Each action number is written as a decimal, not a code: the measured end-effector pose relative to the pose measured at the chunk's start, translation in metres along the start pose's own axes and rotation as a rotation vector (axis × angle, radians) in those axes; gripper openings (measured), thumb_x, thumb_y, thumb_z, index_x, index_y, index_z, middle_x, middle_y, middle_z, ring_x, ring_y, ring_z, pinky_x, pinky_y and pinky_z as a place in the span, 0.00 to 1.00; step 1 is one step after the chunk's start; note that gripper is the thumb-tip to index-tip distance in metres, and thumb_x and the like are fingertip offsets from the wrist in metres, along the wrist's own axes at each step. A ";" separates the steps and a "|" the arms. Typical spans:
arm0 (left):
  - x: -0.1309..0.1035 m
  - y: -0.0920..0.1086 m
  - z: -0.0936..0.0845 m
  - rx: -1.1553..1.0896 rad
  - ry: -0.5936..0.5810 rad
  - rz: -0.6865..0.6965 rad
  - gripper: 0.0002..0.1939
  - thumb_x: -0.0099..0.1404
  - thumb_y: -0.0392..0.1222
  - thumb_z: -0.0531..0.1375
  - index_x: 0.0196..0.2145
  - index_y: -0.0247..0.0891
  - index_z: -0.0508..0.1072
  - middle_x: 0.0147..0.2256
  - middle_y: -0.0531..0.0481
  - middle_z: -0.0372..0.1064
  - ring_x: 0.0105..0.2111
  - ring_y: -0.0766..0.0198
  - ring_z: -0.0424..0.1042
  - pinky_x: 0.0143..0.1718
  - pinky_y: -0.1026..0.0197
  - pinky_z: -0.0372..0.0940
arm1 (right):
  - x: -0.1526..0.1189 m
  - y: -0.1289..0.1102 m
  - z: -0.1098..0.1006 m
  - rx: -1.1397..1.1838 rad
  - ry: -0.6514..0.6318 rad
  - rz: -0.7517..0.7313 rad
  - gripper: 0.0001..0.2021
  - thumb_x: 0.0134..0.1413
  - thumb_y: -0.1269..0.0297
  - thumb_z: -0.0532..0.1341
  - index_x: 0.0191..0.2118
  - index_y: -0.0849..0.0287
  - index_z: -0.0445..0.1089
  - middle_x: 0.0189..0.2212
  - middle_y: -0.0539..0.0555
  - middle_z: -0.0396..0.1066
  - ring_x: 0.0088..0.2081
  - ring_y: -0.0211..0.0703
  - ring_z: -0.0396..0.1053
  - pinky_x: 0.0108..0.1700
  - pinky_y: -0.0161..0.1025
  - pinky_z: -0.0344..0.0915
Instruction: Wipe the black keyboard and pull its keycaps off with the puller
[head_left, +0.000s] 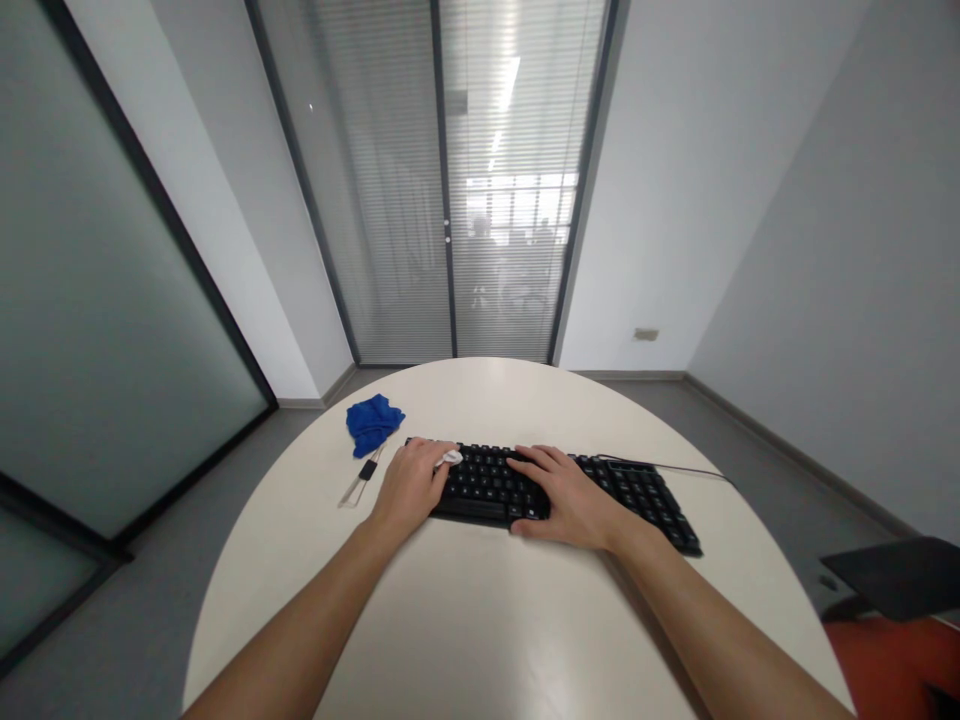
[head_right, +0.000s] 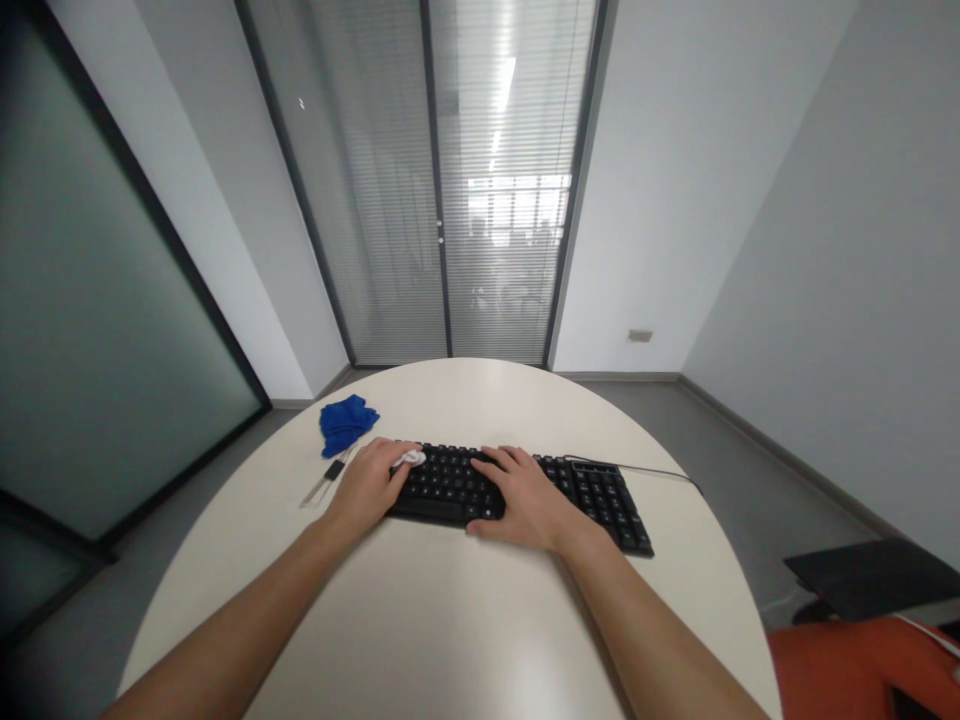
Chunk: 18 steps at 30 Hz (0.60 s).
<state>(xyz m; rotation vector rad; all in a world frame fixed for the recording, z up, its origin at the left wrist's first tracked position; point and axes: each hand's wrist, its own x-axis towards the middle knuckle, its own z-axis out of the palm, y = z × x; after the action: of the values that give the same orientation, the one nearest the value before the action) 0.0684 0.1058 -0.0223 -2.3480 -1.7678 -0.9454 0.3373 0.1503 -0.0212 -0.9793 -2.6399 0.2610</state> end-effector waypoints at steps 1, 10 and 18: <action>0.000 0.001 0.001 -0.011 -0.015 0.018 0.14 0.68 0.32 0.55 0.48 0.41 0.75 0.46 0.47 0.75 0.46 0.55 0.68 0.49 0.52 0.63 | 0.000 0.000 0.000 -0.001 -0.001 0.001 0.44 0.45 0.40 0.66 0.65 0.59 0.61 0.66 0.62 0.56 0.64 0.64 0.52 0.66 0.60 0.49; 0.000 0.002 -0.004 0.037 0.003 -0.065 0.13 0.67 0.33 0.54 0.45 0.41 0.75 0.41 0.47 0.75 0.43 0.55 0.68 0.46 0.55 0.63 | 0.000 -0.001 0.000 0.021 -0.007 0.006 0.45 0.45 0.40 0.67 0.65 0.59 0.61 0.66 0.62 0.56 0.64 0.65 0.52 0.66 0.61 0.48; 0.000 -0.005 -0.004 0.026 -0.075 -0.044 0.13 0.67 0.33 0.55 0.44 0.42 0.76 0.39 0.47 0.74 0.42 0.55 0.69 0.44 0.57 0.63 | 0.001 0.000 0.001 0.011 -0.005 0.005 0.45 0.44 0.40 0.67 0.65 0.60 0.61 0.66 0.63 0.56 0.64 0.65 0.52 0.66 0.60 0.48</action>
<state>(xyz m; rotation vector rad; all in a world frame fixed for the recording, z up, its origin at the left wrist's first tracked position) 0.0625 0.1058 -0.0205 -2.3679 -1.8538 -0.8445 0.3365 0.1503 -0.0214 -0.9831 -2.6385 0.2792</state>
